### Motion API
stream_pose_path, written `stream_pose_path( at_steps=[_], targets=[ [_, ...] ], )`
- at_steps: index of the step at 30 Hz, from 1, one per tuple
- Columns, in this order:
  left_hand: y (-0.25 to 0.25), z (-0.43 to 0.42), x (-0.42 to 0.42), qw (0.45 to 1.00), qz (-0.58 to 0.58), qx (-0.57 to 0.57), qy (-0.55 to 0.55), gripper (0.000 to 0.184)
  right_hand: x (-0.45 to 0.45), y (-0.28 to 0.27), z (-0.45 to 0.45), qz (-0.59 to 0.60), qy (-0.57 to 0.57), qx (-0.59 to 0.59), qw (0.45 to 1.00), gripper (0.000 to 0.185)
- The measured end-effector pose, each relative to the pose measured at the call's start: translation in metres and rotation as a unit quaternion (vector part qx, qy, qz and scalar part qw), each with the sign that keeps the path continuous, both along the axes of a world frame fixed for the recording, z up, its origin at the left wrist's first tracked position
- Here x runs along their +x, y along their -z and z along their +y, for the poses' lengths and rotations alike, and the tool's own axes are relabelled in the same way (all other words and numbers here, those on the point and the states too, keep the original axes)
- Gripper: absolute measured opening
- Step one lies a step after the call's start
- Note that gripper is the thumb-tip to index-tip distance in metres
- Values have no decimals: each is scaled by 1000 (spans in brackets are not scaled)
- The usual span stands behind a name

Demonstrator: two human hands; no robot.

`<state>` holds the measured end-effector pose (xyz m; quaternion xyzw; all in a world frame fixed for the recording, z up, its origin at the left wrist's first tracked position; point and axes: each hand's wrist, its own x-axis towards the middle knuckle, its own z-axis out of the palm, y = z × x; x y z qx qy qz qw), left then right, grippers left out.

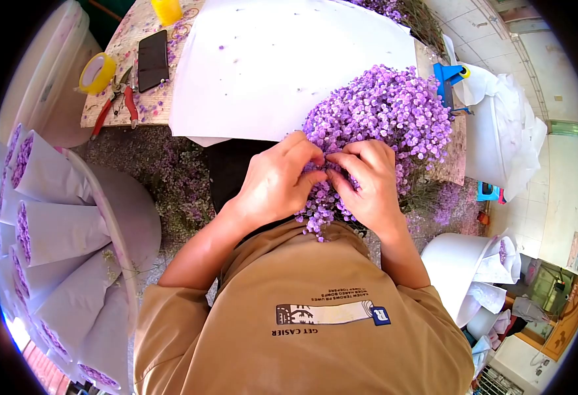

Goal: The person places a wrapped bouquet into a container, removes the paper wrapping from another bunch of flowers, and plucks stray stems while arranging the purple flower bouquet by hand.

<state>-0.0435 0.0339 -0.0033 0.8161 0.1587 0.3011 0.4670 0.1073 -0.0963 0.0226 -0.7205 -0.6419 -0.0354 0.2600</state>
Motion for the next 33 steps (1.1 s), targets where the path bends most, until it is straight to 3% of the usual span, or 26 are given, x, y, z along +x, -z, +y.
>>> stream_pose_path(
  at_steps=[2,6,8,9,11,14,18,20,21,23,24,28,31,33],
  targets=[
    [5,0,-1,997,20,79,18,19,-1,1,0,1,1,0,1000,24],
    [11,0,3,996,5,86,-19,15,-2,-3,2,9,0,-5,1000,24],
    [7,5,-2,973,6,-229,13,11,-2,-3,0,9,-1,-5,1000,24],
    [10,13,-1,920,21,-391,34,13,-1,-3,0,7,-3,-4,1000,24],
    [5,21,8,928,-6,-372,30,10,-1,-3,0,5,-8,-2,1000,24],
    [-1,25,24,984,77,-155,45,17,-2,-4,0,7,-6,-13,1000,24],
    [19,22,32,989,35,-142,33,12,1,-5,-1,8,-1,-12,1000,24],
    [23,24,24,957,-60,-284,29,9,3,-6,-2,13,3,-9,1000,24],
    [14,25,17,918,-57,-391,35,19,4,-6,-2,13,-1,-9,1000,24],
    [9,28,-2,859,-68,-499,93,29,4,-5,-1,15,-4,-8,1000,24],
    [1,23,-9,880,-35,-465,91,38,4,-6,0,12,-4,-9,1000,24],
    [-10,-6,-20,963,96,-233,92,11,0,-5,2,13,-4,-6,1000,25],
    [5,-20,-16,997,67,-10,-24,13,0,-6,2,13,1,-4,1000,27],
    [3,-21,-18,995,86,29,-30,13,0,-7,0,11,5,-4,1000,26]
  ],
)
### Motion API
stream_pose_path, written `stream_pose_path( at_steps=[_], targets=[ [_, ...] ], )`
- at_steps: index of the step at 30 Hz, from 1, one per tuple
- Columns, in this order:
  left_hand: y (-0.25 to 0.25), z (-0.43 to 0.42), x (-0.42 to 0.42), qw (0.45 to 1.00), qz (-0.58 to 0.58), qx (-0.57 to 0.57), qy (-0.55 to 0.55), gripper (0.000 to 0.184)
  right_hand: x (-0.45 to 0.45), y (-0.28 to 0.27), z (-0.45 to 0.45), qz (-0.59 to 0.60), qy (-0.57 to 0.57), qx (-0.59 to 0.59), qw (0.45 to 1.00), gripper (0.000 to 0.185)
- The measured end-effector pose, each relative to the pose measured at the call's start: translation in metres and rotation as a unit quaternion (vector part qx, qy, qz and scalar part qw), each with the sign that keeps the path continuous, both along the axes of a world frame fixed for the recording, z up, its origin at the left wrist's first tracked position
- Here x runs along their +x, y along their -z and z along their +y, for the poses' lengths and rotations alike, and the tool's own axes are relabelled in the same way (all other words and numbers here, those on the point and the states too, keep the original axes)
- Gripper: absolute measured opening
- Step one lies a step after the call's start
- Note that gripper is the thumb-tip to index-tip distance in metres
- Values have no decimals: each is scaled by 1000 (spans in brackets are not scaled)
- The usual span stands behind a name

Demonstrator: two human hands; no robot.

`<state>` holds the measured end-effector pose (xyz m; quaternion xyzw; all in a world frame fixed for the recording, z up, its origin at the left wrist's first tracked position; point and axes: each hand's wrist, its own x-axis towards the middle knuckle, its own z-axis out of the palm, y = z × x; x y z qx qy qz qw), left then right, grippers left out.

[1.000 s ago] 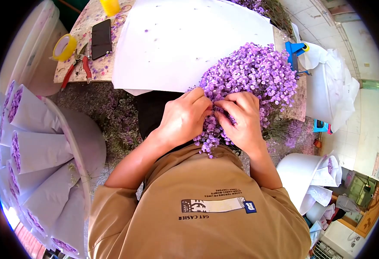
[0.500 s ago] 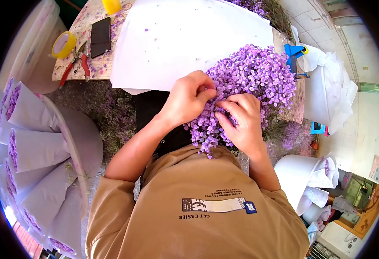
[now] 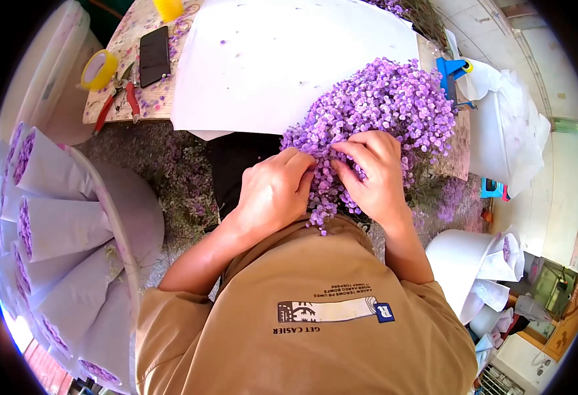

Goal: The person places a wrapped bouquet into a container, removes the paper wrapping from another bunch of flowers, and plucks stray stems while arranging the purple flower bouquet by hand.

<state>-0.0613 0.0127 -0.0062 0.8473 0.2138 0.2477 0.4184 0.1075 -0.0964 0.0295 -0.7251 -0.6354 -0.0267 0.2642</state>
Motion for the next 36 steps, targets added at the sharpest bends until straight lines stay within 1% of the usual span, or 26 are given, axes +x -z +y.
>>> stream_pose_path(
  at_steps=[1,2,4,8,10,12,13,14,16,17,18,19,20,21,22,24,27,28,29,30,31,32,34,35,36],
  targets=[
    [0,0,0,999,21,38,-5,13,0,0,-1,0,3,-1,1000,26],
    [0,-1,0,999,21,36,-3,13,1,1,-2,0,1,1,1000,26],
    [3,-1,2,997,14,79,1,12,1,2,-2,-2,-2,3,1000,26],
    [6,0,5,998,-16,65,-3,9,2,1,-2,-1,2,-2,1000,26],
    [5,5,0,991,-109,-74,33,5,3,1,-2,3,2,-6,1000,26],
    [-1,15,-13,968,-88,-234,20,6,6,0,-3,7,11,-1,1000,27],
    [9,16,-15,907,-148,-393,-13,2,7,0,-3,13,14,-8,1000,27],
    [8,29,-25,862,-116,-493,-15,9,8,0,-2,10,18,-12,1000,26],
    [13,39,-39,810,-119,-574,8,17,8,-2,-1,16,24,-17,999,25],
    [16,36,-42,838,-90,-539,7,21,8,-2,0,17,21,-18,999,25],
    [13,33,-45,866,-16,-499,-5,17,8,-3,1,15,20,-20,999,24],
    [25,25,-44,917,-33,-398,5,14,7,-3,1,13,21,-23,999,24],
    [28,19,-41,955,-51,-290,15,13,7,-2,1,13,21,-23,999,24],
    [26,16,-44,959,0,-283,26,17,7,-2,2,15,20,-26,999,24],
    [28,13,-43,973,5,-230,37,17,7,-2,2,16,19,-30,999,24],
    [35,7,-37,988,-35,-152,12,15,5,-2,3,13,17,-32,999,24],
    [38,10,-35,989,-65,-136,14,11,5,-3,3,9,15,-34,999,24],
    [45,10,-35,989,-66,-135,13,11,6,-3,3,9,15,-34,999,24],
    [48,11,-35,963,-100,-251,-1,7,6,-3,3,9,15,-34,999,24],
    [51,15,-37,922,-132,-363,-15,5,6,-4,2,8,15,-34,999,24],
    [52,25,-46,816,-106,-567,-24,8,6,-3,2,8,15,-33,999,23],
    [53,32,-46,765,-166,-623,11,14,6,-3,2,9,16,-33,999,23],
    [50,38,-46,787,-147,-599,17,17,4,-2,3,10,17,-31,999,23],
    [51,36,-41,787,-147,-599,17,17,4,-2,3,11,17,-31,999,23],
    [53,31,-31,871,-112,-479,8,17,4,-2,3,12,16,-33,999,23]
  ],
)
